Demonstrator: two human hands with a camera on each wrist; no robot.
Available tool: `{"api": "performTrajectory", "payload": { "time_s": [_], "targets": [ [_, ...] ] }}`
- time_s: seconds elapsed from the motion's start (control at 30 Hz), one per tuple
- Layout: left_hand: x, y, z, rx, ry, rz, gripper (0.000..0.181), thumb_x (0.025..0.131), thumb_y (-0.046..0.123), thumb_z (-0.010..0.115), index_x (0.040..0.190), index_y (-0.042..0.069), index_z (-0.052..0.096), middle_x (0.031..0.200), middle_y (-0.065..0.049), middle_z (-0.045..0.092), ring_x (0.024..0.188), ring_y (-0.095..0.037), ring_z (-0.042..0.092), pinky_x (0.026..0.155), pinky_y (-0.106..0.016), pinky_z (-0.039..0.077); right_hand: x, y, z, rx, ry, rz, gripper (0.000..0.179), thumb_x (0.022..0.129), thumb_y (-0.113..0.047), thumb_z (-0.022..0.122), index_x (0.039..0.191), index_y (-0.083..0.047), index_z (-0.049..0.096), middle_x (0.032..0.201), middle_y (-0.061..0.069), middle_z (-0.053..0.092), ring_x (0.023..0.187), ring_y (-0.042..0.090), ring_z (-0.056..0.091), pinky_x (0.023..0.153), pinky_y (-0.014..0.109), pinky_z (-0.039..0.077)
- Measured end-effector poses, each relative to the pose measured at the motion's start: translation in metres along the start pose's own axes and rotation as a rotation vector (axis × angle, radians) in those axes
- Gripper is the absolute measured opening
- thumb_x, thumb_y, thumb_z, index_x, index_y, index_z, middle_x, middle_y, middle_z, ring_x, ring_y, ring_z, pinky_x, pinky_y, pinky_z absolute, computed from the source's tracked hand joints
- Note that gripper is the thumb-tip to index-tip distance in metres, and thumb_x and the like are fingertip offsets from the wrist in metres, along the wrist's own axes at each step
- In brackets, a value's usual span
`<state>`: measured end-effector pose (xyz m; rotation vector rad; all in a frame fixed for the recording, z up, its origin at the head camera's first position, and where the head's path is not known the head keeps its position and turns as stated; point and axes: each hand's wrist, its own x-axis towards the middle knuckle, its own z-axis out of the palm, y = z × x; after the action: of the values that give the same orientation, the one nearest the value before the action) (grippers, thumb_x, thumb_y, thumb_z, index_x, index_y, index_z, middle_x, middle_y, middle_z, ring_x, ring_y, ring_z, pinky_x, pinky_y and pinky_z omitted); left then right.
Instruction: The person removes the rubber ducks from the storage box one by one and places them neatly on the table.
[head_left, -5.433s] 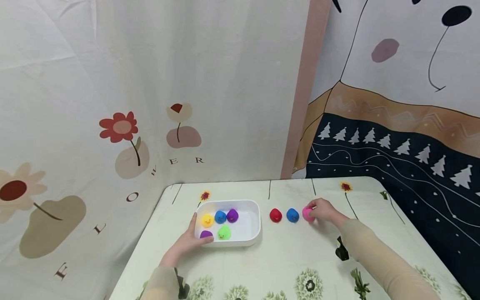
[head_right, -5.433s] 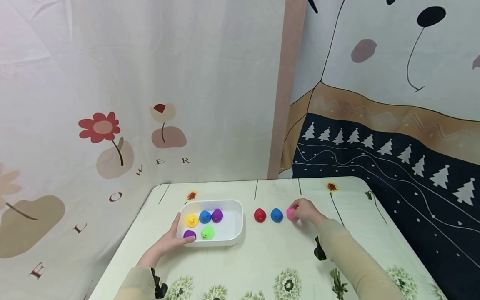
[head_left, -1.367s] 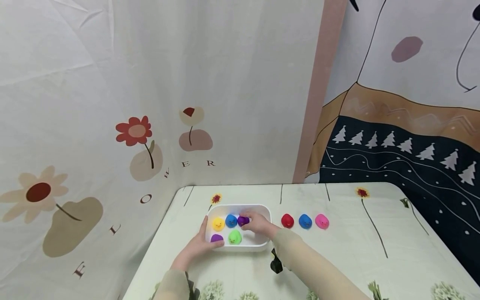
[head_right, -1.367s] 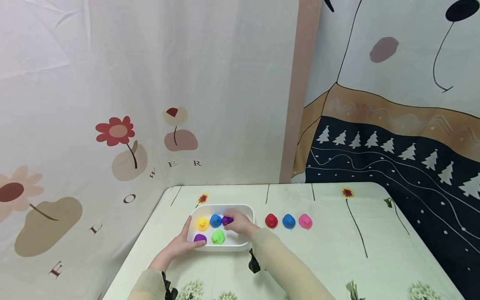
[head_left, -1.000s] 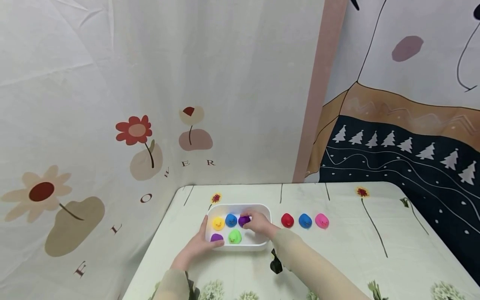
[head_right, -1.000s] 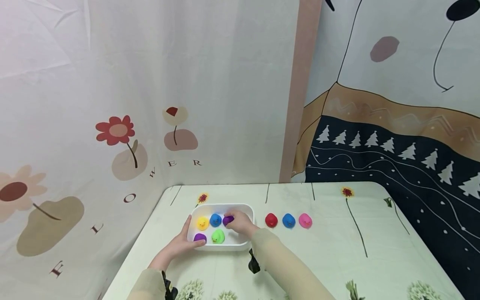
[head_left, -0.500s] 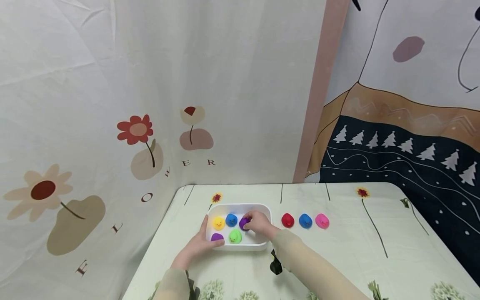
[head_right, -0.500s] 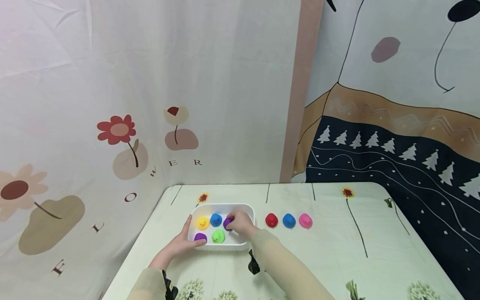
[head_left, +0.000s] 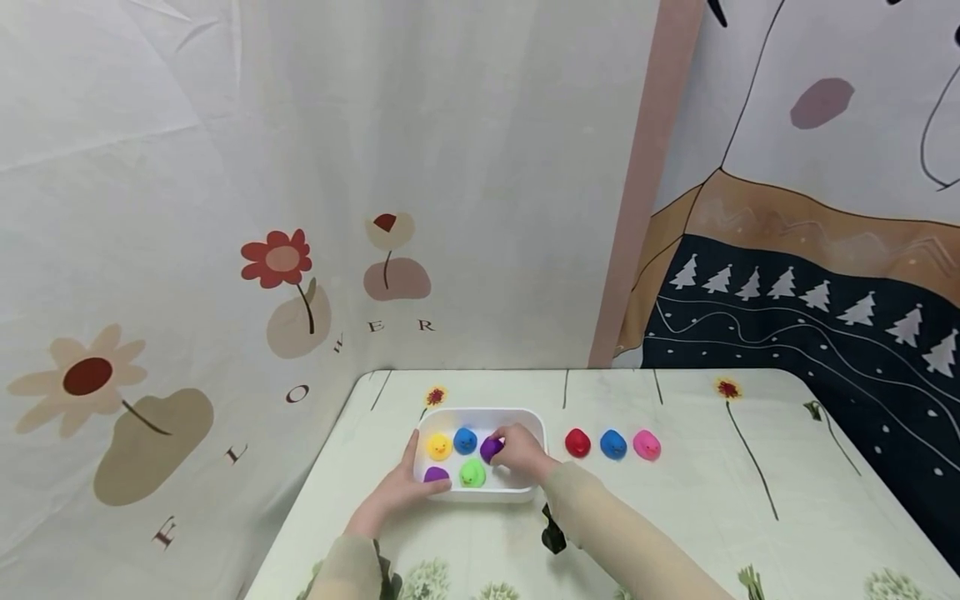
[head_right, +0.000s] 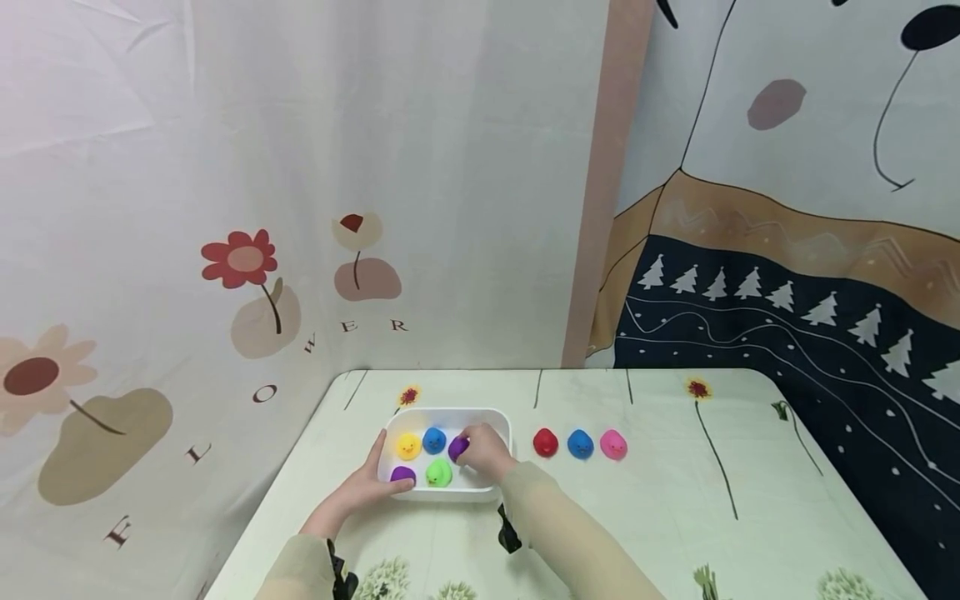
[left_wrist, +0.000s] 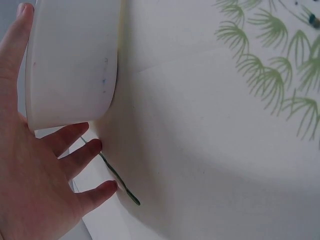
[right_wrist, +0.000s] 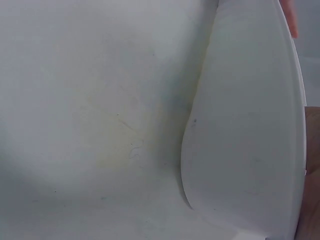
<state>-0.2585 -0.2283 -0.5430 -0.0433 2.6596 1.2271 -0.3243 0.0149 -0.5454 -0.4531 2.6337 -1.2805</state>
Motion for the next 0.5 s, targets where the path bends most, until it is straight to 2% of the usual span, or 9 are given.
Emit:
{"api": "performTrajectory", "payload": {
  "time_s": [0.2, 0.5],
  "targets": [
    [0.0015, 0.0019, 0.0020, 0.000, -0.006, 0.014, 0.117, 0.078, 0.046, 0.078, 0.157, 0.016, -0.003, 0.155, -0.028, 0.020, 0.137, -0.051, 0.025, 0.107, -0.066, 0.022, -0.0033, 0.0009, -0.0004, -0.030, 0.022, -0.019, 0.033, 0.070, -0.001, 0.080, 0.101, 0.002, 0.069, 0.093, 0.008, 0.068, 0.086, 0.019, 0.060, 0.082, 0.036, 0.052],
    [-0.0008, 0.0034, -0.0018, 0.010, -0.007, 0.021, 0.117, 0.079, 0.047, 0.078, 0.156, 0.014, -0.004, 0.153, -0.030, 0.021, 0.136, -0.052, 0.027, 0.107, -0.066, 0.023, -0.0002, -0.0048, -0.0034, 0.010, 0.040, 0.024, 0.033, 0.076, -0.007, 0.080, 0.105, -0.001, 0.068, 0.099, 0.007, 0.063, 0.095, 0.021, 0.058, 0.089, 0.040, 0.050]
  ]
}}
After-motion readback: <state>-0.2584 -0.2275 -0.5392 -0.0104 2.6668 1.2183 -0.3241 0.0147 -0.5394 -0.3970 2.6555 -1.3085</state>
